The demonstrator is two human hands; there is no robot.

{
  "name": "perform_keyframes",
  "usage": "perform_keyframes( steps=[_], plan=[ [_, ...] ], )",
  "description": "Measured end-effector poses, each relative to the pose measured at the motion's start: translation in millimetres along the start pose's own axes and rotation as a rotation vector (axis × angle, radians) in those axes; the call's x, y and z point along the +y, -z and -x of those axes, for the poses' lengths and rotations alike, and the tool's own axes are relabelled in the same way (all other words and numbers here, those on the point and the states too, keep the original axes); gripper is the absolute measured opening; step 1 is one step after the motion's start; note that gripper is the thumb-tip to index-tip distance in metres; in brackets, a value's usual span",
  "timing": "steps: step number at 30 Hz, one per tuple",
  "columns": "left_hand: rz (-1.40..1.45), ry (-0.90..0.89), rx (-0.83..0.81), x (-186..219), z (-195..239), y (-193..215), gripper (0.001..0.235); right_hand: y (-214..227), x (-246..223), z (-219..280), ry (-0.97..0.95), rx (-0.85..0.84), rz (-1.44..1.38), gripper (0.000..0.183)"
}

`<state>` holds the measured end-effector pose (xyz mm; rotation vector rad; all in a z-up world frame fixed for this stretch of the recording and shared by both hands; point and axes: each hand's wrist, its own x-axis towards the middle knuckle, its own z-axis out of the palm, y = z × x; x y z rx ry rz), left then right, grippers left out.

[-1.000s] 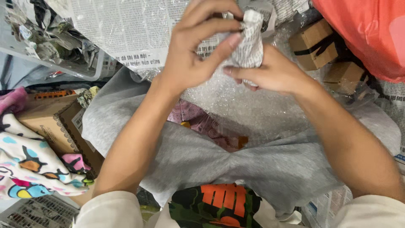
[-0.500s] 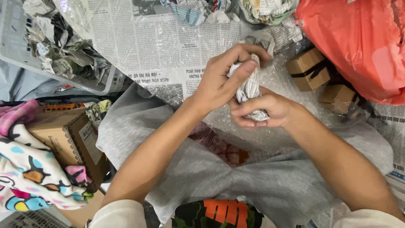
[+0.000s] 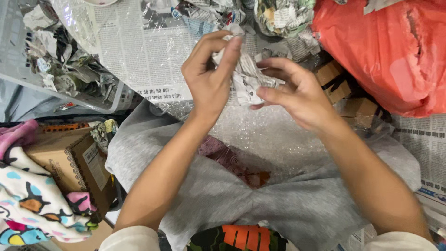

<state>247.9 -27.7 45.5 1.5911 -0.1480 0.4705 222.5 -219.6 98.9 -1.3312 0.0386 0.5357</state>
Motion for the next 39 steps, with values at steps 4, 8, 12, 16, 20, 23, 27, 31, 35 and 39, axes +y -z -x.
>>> perform_keyframes(
  steps=[4, 8, 12, 16, 20, 23, 27, 31, 35, 39],
  plan=[
    [0.268, 0.171, 0.045, 0.9, -6.5, -6.5, 0.018, 1.6, 7.9, -0.3, 0.421, 0.001, 0.243, 0.041],
    [0.364, 0.058, -0.211, -0.4, -16.3, -4.3, 0.03, 19.2, 1.7, -6.2, 0.546, 0.224, 0.364, 0.03],
    [0.228, 0.071, -0.281, -0.6, -18.1, -3.8, 0.059, 30.9, -23.2, -14.1, 0.621, 0.446, 0.513, 0.023],
    [0.178, 0.129, -0.27, -3.2, -22.2, -10.8, 0.052, 26.9, -42.5, -35.2, 0.722, 0.453, 0.374, 0.024],
    [0.114, 0.139, -0.281, -4.4, -23.8, -7.5, 0.044, 26.1, -43.0, -64.6, 0.82, 0.558, 0.823, 0.028],
    [0.133, 0.143, -0.276, -3.9, -25.0, -1.8, 0.04, 32.0, -34.0, -70.9, 0.928, 0.518, 0.997, 0.035],
    [0.091, 0.16, -0.284, -0.5, -26.1, 5.5, 0.035, 41.2, -24.7, -65.6, 0.951, 0.543, 1.125, 0.034],
    [0.051, 0.17, -0.311, 4.3, -25.8, 6.9, 0.026, 45.7, -16.9, -36.7, 0.833, 0.592, 0.955, 0.022],
    [-0.128, 0.234, -0.418, 4.4, -22.4, 10.4, 0.021, 46.3, -1.2, -1.1, 0.655, 0.538, 1.06, 0.014],
    [-0.33, 0.185, -0.517, 4.3, -14.2, 7.2, 0.026, 44.4, 13.5, 6.0, 0.494, 0.306, 1.381, 0.032]
  ],
)
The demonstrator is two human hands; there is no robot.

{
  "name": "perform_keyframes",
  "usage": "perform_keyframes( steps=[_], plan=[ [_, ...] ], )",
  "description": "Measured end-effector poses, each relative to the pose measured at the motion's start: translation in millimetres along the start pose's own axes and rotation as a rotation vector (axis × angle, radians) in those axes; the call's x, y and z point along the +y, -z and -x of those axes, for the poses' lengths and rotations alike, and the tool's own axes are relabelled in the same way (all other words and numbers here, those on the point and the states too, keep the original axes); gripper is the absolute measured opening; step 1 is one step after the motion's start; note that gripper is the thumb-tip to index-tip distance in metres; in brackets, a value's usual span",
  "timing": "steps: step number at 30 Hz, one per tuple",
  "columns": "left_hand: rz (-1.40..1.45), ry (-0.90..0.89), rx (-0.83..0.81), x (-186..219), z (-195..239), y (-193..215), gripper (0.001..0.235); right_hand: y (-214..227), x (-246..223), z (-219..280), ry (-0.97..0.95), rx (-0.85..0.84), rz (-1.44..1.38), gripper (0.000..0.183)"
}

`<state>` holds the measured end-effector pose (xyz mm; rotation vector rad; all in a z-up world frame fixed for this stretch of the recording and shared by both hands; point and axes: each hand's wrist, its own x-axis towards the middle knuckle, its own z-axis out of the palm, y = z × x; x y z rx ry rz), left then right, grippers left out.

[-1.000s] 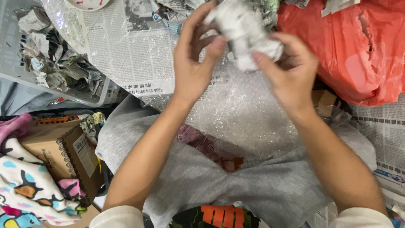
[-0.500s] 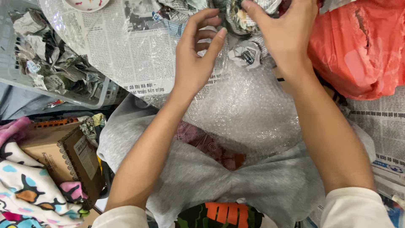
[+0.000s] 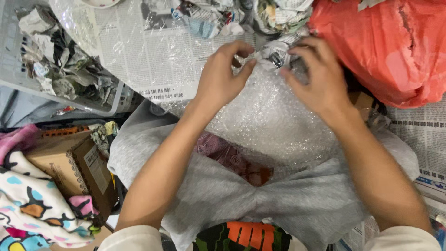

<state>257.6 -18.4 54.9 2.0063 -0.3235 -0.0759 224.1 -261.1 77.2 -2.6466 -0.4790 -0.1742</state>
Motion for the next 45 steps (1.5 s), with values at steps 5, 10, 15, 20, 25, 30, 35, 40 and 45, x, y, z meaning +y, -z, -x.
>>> perform_keyframes(
  steps=[5, 10, 15, 20, 25, 30, 35, 40, 45],
  plan=[
    [-0.131, 0.044, -0.078, 1.6, 5.7, -7.1, 0.033, -12.5, -8.1, -5.5, 0.003, -0.193, 0.083, 0.041],
    [-0.204, 0.058, -0.148, 3.8, 9.5, -9.7, 0.033, 2.1, -12.9, -13.5, 0.108, -0.061, 0.072, 0.031],
    [-0.261, -0.008, -0.186, 4.5, 13.4, -12.0, 0.03, 58.9, 8.5, -17.0, -0.045, 0.4, 0.161, 0.02],
    [-0.263, -0.048, -0.223, 6.8, 15.4, -19.8, 0.028, 85.2, 37.8, -24.4, 0.05, 0.359, 0.159, 0.037],
    [-0.274, -0.055, -0.261, 11.8, 15.2, -29.8, 0.028, 80.8, 56.6, -22.3, -0.092, 0.328, -0.134, 0.029],
    [-0.265, -0.043, -0.269, 15.4, 11.1, -32.3, 0.028, 78.2, 61.4, -14.3, -0.053, 0.477, -0.327, 0.024],
    [-0.243, -0.041, -0.262, 19.4, 8.9, -31.5, 0.027, 80.0, 62.2, -11.7, -0.025, 0.562, -0.345, 0.026],
    [-0.242, -0.05, -0.25, 21.6, 9.6, -27.2, 0.025, 77.5, 71.7, 2.8, 0.01, 0.639, -0.328, 0.035],
    [-0.192, -0.027, -0.223, 17.5, 13.2, -27.9, 0.025, 77.0, 124.1, 40.0, -0.309, 0.941, -0.216, 0.017]
  ],
)
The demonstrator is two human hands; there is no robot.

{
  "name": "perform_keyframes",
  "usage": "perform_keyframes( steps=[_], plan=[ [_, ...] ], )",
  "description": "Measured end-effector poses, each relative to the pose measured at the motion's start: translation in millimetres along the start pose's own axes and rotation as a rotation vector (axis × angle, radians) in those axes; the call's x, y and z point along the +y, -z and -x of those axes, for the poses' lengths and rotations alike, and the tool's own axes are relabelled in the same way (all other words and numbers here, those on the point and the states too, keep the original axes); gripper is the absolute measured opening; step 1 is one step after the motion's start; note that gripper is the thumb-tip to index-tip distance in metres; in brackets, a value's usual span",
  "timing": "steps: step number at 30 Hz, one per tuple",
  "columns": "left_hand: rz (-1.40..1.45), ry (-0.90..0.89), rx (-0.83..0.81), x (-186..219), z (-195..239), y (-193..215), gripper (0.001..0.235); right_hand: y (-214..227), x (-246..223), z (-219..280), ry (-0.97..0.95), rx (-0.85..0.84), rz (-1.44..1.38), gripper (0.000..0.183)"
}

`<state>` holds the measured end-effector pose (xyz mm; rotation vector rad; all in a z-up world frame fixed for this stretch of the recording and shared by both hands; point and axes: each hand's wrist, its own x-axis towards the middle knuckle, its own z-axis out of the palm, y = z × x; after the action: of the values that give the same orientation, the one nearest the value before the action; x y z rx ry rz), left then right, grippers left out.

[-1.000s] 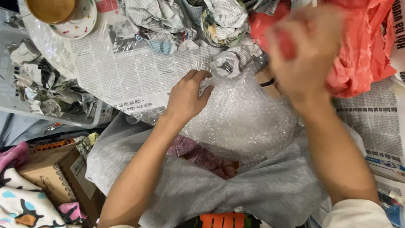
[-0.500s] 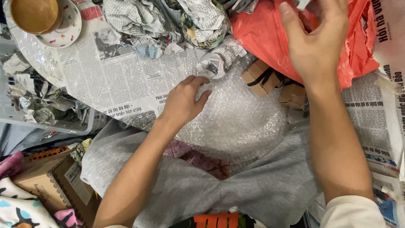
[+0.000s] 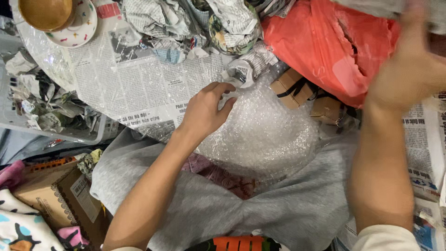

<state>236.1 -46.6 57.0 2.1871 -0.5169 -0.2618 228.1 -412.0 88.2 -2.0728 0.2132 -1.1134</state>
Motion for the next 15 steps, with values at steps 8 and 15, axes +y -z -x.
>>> perform_keyframes(
  steps=[8, 15],
  plan=[
    [0.572, 0.052, -0.184, 8.4, -8.9, 0.4, 0.035, 39.5, 36.5, 20.0, 0.217, 0.049, -0.191, 0.012],
    [1.718, -0.09, -0.531, 4.8, -12.5, 28.5, 0.06, -1.9, -93.2, 63.7, 0.314, -0.517, -0.33, 0.036]
  ],
)
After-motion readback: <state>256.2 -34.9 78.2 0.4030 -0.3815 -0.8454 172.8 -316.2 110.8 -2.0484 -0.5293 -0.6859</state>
